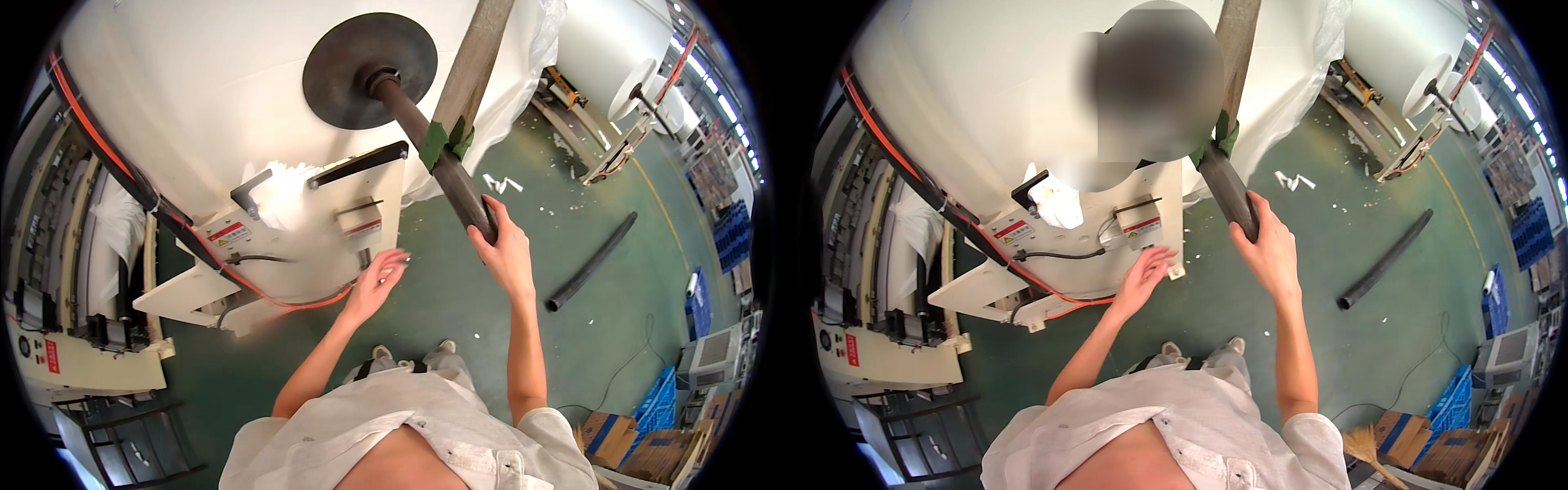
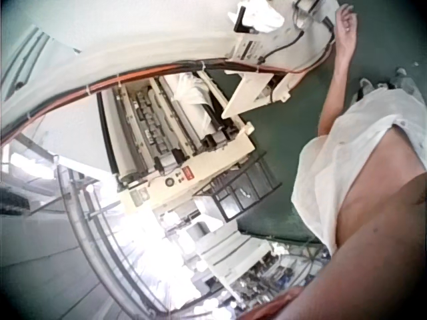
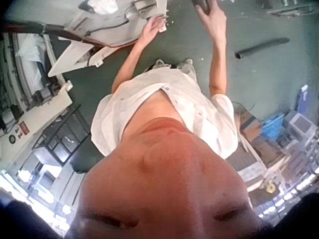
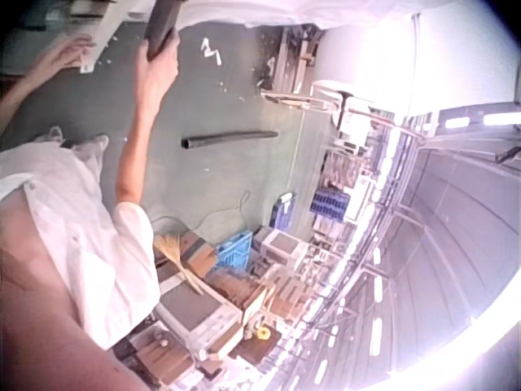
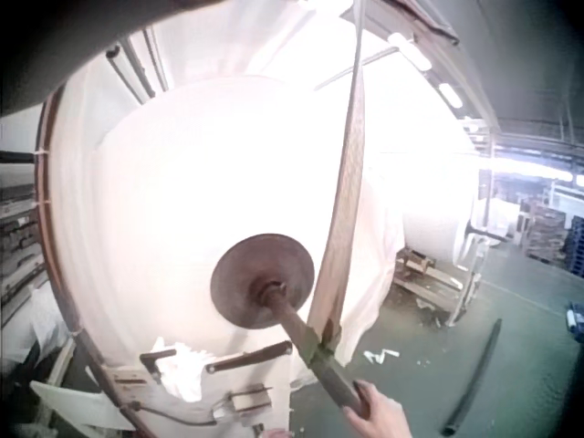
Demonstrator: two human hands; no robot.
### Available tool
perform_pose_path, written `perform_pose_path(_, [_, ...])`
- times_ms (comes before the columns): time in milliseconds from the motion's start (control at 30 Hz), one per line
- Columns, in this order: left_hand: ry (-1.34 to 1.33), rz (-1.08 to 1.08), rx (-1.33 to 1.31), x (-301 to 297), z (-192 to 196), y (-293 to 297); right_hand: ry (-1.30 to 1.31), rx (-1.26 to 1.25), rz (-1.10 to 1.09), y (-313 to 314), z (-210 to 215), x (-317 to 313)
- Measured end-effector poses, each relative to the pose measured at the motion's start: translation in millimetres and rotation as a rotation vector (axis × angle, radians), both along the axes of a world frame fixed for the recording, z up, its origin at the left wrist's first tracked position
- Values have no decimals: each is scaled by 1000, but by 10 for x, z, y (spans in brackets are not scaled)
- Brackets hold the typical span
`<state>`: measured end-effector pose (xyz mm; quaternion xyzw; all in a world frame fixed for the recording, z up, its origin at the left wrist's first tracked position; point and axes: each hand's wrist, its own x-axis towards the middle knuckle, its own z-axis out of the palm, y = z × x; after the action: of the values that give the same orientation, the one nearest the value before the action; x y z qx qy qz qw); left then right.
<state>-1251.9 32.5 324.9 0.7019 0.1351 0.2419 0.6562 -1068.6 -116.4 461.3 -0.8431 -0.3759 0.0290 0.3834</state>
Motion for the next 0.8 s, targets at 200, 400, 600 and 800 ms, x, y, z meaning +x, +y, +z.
perform_pose_path(200, [-172,-240,-613,707,221,-444,-44,47,31,-227,-64,58])
perform_pose_path(400, [-127,-342,-696,1614,418,-876,-82,0,-32,-502,-118,465])
perform_pose_path(600, [-42,-314,-654,1871,94,-1070,-174,-7,-54,-708,-206,866])
perform_pose_path(800, [501,-147,-185,912,-1614,-935,-229,18,0,-728,-192,858])
